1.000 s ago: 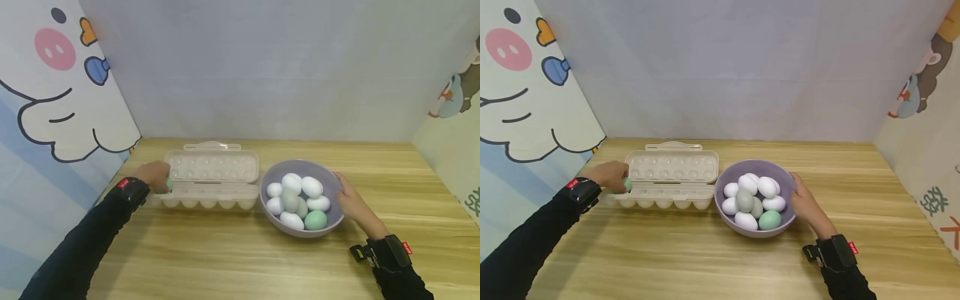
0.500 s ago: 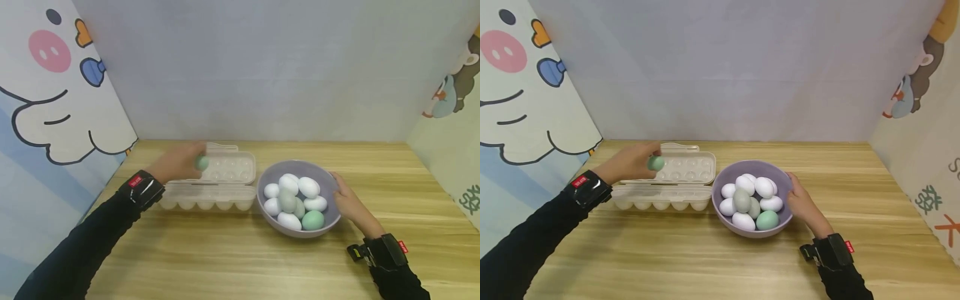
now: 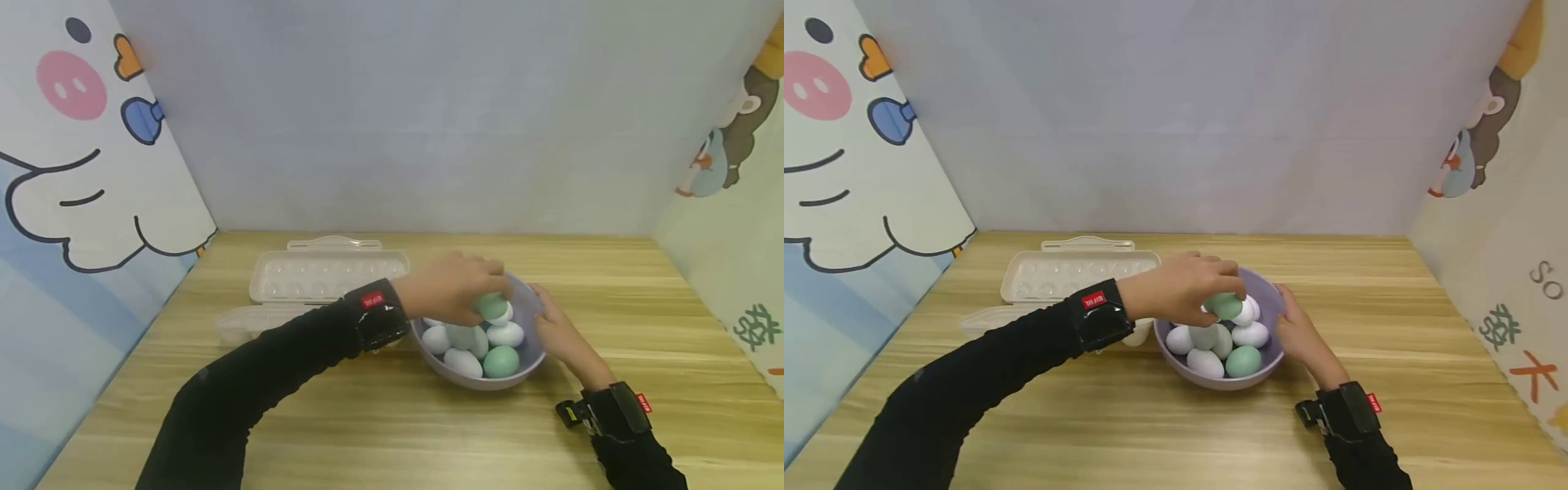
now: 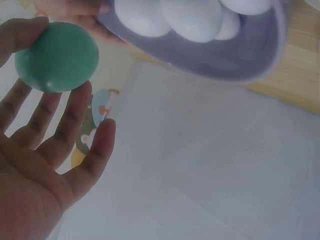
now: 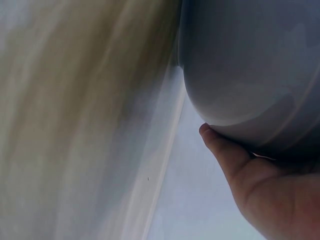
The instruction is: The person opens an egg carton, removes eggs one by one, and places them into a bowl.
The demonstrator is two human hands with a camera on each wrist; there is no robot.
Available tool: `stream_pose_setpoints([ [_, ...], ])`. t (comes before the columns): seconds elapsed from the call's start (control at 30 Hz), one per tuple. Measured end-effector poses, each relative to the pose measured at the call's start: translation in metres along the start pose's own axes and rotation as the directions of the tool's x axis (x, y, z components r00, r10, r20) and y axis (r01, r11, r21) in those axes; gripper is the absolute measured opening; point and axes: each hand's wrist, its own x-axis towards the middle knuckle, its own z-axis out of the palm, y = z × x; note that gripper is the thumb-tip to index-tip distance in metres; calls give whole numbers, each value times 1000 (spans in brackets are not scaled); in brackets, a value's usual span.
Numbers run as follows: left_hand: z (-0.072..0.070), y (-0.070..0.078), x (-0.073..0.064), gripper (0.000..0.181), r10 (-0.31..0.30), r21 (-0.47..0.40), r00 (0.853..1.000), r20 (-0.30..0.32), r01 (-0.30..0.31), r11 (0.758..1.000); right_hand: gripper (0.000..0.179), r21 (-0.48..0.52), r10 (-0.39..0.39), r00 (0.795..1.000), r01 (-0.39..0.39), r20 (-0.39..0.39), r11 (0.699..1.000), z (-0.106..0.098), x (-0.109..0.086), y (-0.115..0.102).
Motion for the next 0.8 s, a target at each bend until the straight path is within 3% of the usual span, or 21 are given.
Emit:
stream_pose_setpoints([
  [0.1,12,8,16,43,43,60,996,75,-47,997,57,17,-12,1000,12,13,1000,-1,0,2],
  [0.2,24,15,26,43,70,66,988,138,-79,995,58,27,-11,1000,11,24,1000,-2,0,2],
  [0.37,39,21,35,44,71,101,979,190,-92,991,59,-14,14,1000,-13,19,1000,-3,-1,0],
  [0.57,47,22,36,38,59,153,976,209,-93,984,58,-46,0,1000,0,-2,999,-2,0,-1],
  [0.8,55,22,34,33,75,183,983,165,-105,978,56,-45,-1,1000,1,-4,999,-2,-1,0],
])
